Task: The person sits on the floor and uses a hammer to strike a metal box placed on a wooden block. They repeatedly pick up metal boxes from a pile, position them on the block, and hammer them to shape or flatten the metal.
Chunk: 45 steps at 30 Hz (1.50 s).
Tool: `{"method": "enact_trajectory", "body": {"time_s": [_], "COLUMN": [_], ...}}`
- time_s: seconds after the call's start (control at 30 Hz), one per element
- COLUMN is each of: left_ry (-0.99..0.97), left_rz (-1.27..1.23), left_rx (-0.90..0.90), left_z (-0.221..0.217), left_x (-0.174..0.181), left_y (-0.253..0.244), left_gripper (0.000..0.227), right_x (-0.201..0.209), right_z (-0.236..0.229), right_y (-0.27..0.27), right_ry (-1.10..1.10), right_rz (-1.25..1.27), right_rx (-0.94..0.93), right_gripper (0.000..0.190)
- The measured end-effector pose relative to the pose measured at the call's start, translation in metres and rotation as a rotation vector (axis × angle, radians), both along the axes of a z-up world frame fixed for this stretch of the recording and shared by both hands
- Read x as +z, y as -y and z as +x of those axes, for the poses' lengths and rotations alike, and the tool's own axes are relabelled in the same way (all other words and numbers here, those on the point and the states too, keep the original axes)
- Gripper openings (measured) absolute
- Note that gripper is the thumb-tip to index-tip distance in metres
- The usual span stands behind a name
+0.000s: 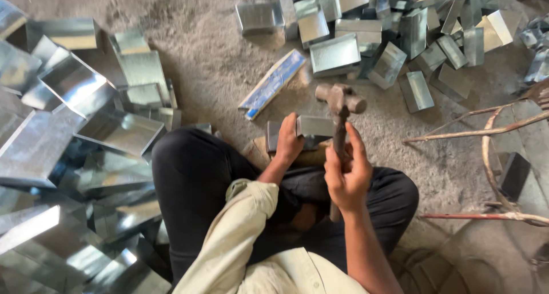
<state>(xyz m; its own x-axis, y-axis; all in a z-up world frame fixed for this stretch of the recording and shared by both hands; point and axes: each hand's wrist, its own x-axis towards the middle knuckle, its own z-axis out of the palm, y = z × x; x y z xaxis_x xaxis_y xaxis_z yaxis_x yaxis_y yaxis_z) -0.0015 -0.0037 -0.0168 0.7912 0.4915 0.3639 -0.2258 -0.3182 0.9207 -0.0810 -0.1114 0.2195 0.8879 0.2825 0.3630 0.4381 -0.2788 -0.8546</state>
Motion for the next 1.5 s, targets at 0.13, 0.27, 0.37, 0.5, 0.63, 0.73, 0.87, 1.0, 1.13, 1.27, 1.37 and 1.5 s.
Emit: {"method": "enact_trajectory", "body": {"time_s": [0.13,0.27,0.37,0.5,0.63,0.73,0.87,1.0,1.13,1.27,1.37,1.5], "left_ry": [0.093,0.029,0.017,-0.007,0.032,-0.027,-0.077,-0.125,-0.199,-0.282,-0.314,-0.289], "left_rz": [-0.047,-0.022,-0.020,-0.033,-0.009,-0.025,0.444,1.159,1.071,1.057,1.078,1.090], "left_rx": [-0.005,-0.011,-0.011,-0.033,-0.009,-0.042,-0.002,0.351,0.242,0.155,0.147,0.156], "left_z": [-0.002,0.001,-0.004,0.000,0.000,-0.002,0.007,-0.003,0.016,-0.001,0.004,0.005], "left_x": [0.014,0.018,0.010,0.013,0.012,0.022,0.041,0.022,0.024,0.024,0.034,0.037], "left_y": [0.000,-0.003,0.001,0.001,0.000,-0.002,-0.009,-0.013,-0.025,-0.014,-0.015,-0.018], "left_gripper": [0.054,0.046,0.049,0.047,0.048,0.049,0.042,0.038,0.022,0.013,0.010,0.013], "right_x": [-0.014,-0.009,-0.017,-0.006,-0.017,-0.015,0.002,-0.008,-0.035,-0.090,-0.099,-0.099], "right_z": [0.024,0.021,0.007,0.028,0.013,0.021,0.026,0.009,0.020,0.026,0.039,0.028], "right_y": [-0.010,-0.004,-0.009,-0.006,-0.007,-0.007,0.003,0.024,0.033,0.038,0.041,0.042], "right_ry": [0.045,-0.100,-0.055,0.092,-0.035,-0.002,-0.246,-0.373,-0.168,-0.221,-0.306,-0.300], "right_rz": [-0.290,-0.253,-0.295,-0.382,-0.374,-0.376,-0.090,0.213,0.087,-0.059,-0.075,-0.002], "right_rx": [0.077,0.033,-0.052,0.131,-0.058,0.014,-0.059,-0.077,-0.094,-0.081,-0.134,-0.230], "right_gripper": [0.054,0.057,0.055,0.054,0.056,0.056,0.058,0.059,0.055,0.052,0.054,0.055]}}
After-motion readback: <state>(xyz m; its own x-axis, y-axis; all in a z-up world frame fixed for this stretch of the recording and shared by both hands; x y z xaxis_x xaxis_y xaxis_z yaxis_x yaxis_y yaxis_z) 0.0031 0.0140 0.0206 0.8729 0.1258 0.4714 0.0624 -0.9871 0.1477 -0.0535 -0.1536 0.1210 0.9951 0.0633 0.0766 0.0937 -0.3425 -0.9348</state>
